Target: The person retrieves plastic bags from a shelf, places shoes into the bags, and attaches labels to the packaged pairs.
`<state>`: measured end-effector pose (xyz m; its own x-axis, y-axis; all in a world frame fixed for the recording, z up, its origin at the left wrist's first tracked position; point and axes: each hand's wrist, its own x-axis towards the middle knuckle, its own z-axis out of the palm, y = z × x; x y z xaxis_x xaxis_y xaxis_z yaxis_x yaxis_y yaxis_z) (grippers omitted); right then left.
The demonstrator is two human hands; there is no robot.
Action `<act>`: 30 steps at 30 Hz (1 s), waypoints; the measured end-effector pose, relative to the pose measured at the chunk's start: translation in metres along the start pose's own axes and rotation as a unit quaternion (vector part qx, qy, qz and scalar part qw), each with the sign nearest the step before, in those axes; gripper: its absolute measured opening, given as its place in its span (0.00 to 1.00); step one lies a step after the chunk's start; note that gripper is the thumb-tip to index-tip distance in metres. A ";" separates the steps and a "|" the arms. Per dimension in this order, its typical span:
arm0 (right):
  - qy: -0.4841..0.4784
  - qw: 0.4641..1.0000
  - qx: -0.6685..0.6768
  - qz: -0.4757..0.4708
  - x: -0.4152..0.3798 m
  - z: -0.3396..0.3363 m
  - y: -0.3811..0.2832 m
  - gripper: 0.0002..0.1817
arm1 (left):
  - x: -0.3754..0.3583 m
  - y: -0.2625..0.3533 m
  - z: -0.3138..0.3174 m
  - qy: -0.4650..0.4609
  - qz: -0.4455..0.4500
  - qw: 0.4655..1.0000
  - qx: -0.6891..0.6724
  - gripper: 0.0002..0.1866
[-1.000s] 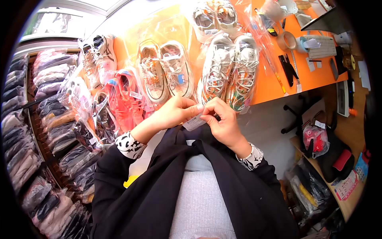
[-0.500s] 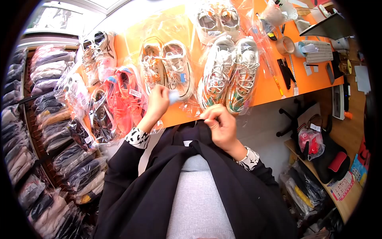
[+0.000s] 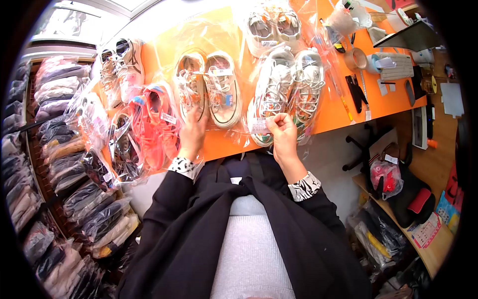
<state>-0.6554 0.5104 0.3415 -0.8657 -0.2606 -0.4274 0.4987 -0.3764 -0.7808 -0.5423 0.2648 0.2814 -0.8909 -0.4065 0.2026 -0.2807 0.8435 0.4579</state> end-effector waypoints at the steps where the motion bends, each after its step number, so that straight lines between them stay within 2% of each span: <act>1: 0.003 1.000 -0.001 0.012 0.000 -0.001 0.001 0.09 | 0.009 -0.022 -0.004 -0.011 -0.001 0.999 0.033 0.23; 4: 0.015 0.999 -0.006 0.031 -0.002 -0.003 0.010 0.08 | 0.058 -0.059 -0.023 -0.081 -0.032 0.982 0.167 0.21; 6: 0.022 0.998 0.014 0.053 -0.001 0.000 0.015 0.08 | 0.088 -0.058 -0.028 -0.028 -0.021 0.977 0.211 0.22; 7: 0.022 0.998 0.009 0.055 -0.001 0.000 0.018 0.08 | 0.099 -0.051 -0.032 -0.049 -0.092 0.970 0.221 0.20; 8: 0.022 0.998 0.008 0.054 -0.002 0.001 0.019 0.08 | 0.100 -0.055 -0.029 -0.048 -0.092 0.970 0.220 0.20; 10: 0.032 0.997 0.036 0.057 -0.005 0.004 0.021 0.09 | 0.097 -0.063 -0.026 0.072 -0.136 0.986 0.071 0.16; 11: 0.028 0.997 0.037 0.057 -0.006 0.006 0.022 0.09 | 0.085 -0.042 -0.032 0.066 -0.202 0.977 0.015 0.15; 12: 0.033 0.996 0.042 0.067 -0.009 0.006 0.023 0.09 | 0.065 -0.030 -0.033 0.071 -0.214 0.974 -0.035 0.19; 13: 0.040 0.995 0.048 0.078 -0.011 0.008 0.025 0.09 | 0.042 -0.018 -0.032 0.021 -0.284 0.951 -0.121 0.25; 14: 0.039 0.995 0.052 0.078 -0.010 0.010 0.028 0.09 | 0.018 -0.014 -0.025 -0.063 -0.318 0.942 -0.086 0.31; 15: 0.043 0.993 0.060 0.090 -0.012 0.011 0.031 0.09 | 0.004 0.008 -0.027 -0.119 -0.365 0.920 -0.076 0.35; 16: 0.046 0.991 0.065 0.103 -0.014 0.011 0.034 0.10 | -0.016 0.002 -0.009 -0.158 -0.384 0.905 -0.097 0.37; 17: 0.048 0.990 0.076 0.106 -0.011 0.012 0.040 0.12 | -0.020 0.013 -0.005 -0.230 -0.461 0.827 -0.227 0.38; 18: 0.049 0.991 0.072 0.106 -0.011 0.014 0.046 0.12 | -0.031 0.013 0.014 -0.170 -0.493 0.795 -0.310 0.35; 20: 0.049 0.993 0.063 0.092 -0.008 0.025 0.053 0.14 | -0.039 0.004 0.031 -0.144 -0.562 0.660 -0.477 0.27; 21: 0.051 0.992 0.071 0.095 -0.007 0.032 0.056 0.16 | -0.041 0.005 0.037 -0.143 -0.561 0.658 -0.481 0.27; 23: 0.048 0.992 0.076 0.094 -0.005 0.045 0.063 0.16 | -0.044 0.010 0.046 -0.032 -0.495 0.689 -0.529 0.17; 24: 0.047 0.991 0.085 0.094 -0.005 0.051 0.068 0.16 | -0.045 0.007 0.044 -0.029 -0.496 0.688 -0.530 0.17; 26: 0.054 0.989 0.089 0.102 -0.005 0.063 0.078 0.17 | -0.044 0.001 0.041 -0.141 -0.459 0.766 -0.428 0.12; 28: 0.086 0.991 0.046 0.089 -0.005 0.070 0.085 0.18 | -0.043 0.001 0.041 -0.160 -0.456 0.771 -0.415 0.12; 30: 0.076 0.994 0.030 0.079 0.003 0.063 0.104 0.19 | -0.038 0.009 0.032 -0.182 -0.452 0.799 -0.352 0.14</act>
<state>-0.6032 0.4142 0.2879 -0.7710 -0.1847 -0.6095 0.6261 -0.3952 -0.6722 -0.5219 0.2991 0.2504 -0.5187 -0.5017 -0.6923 -0.7117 -0.1953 0.6748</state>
